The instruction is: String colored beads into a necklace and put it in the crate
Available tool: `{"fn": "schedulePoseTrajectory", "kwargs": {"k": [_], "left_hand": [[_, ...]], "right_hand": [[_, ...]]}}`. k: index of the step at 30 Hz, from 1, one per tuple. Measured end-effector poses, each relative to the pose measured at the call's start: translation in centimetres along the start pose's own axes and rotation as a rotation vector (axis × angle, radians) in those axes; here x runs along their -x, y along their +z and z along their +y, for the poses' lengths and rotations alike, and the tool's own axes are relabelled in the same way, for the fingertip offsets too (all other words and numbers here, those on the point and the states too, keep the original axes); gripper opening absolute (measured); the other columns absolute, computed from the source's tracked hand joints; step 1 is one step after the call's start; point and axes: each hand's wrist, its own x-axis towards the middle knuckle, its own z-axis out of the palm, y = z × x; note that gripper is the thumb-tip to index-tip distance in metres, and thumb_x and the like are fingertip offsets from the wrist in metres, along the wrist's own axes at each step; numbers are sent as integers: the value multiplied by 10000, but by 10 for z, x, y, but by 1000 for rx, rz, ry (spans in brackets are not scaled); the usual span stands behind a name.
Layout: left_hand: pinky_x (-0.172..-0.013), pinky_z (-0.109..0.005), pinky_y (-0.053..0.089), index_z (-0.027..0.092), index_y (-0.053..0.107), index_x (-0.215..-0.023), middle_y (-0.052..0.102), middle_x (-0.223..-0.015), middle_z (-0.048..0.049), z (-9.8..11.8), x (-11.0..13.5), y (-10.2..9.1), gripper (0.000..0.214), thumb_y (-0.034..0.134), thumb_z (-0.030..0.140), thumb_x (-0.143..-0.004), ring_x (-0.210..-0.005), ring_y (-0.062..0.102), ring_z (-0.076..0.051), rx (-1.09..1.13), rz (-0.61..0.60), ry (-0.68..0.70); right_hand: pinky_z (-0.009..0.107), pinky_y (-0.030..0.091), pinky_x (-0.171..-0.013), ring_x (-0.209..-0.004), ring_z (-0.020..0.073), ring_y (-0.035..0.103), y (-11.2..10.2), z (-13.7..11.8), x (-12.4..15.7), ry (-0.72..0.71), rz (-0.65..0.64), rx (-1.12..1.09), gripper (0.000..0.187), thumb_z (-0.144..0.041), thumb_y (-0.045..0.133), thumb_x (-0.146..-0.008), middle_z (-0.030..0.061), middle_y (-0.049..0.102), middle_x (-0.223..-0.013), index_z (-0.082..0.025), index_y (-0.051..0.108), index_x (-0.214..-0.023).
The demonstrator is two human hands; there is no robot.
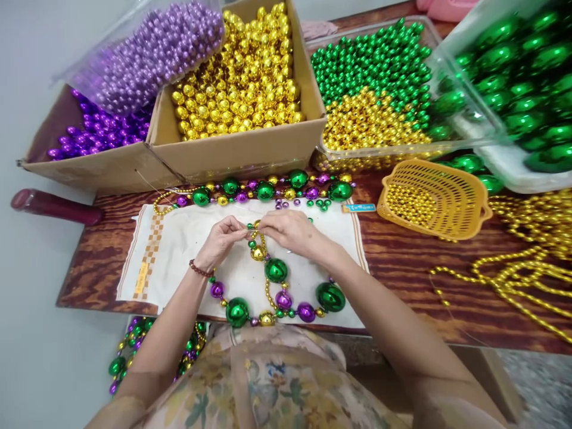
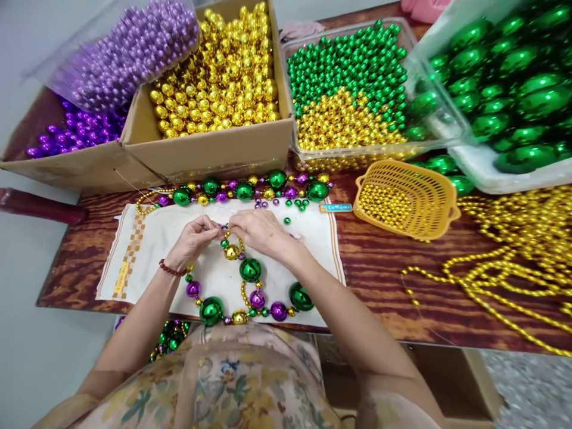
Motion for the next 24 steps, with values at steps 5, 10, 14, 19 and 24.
{"fn": "schedulePoseTrajectory", "kwargs": {"k": [5,10,14,19,24], "left_hand": [[-713,-242,497,144,579,-652,679,-741,-13,4,1,-3,322,883,250,-647,-716,630,-116,-47,-21,21],[-707,-268,564,145,596,-697,681,-800,-19,2,2,-4,292,860,267,-683,-726,657,-126,-88,-12,65],[-662,-284,601,152,579,-722,652,-845,-15,-2,3,2,319,845,326,-702,-733,665,-135,-136,75,133],[-570,-237,559,168,564,-744,622,-843,-12,-14,4,14,293,796,347,-766,-647,637,-110,-193,216,314],[-571,-235,540,176,579,-750,620,-837,-11,-23,3,21,246,763,327,-810,-627,621,-101,-223,278,415]], "right_hand": [[255,380,-663,-769,153,635,-3,-5,12,-30,-143,-156,197,-184,577,-930,25,721,-862,-193,732,-810],[222,433,-535,-533,120,614,17,13,-8,194,-74,-672,183,-262,546,-930,-12,646,-657,-161,695,-903],[200,414,-473,-428,92,560,29,19,-22,269,-71,-764,125,-188,570,-868,-46,622,-594,-165,691,-888],[200,388,-462,-446,81,535,31,21,-25,277,-69,-852,118,-243,631,-808,-31,648,-658,-151,705,-818],[211,375,-473,-471,94,480,33,17,-31,308,-70,-811,148,-280,620,-783,-42,586,-603,-151,692,-772]]}}
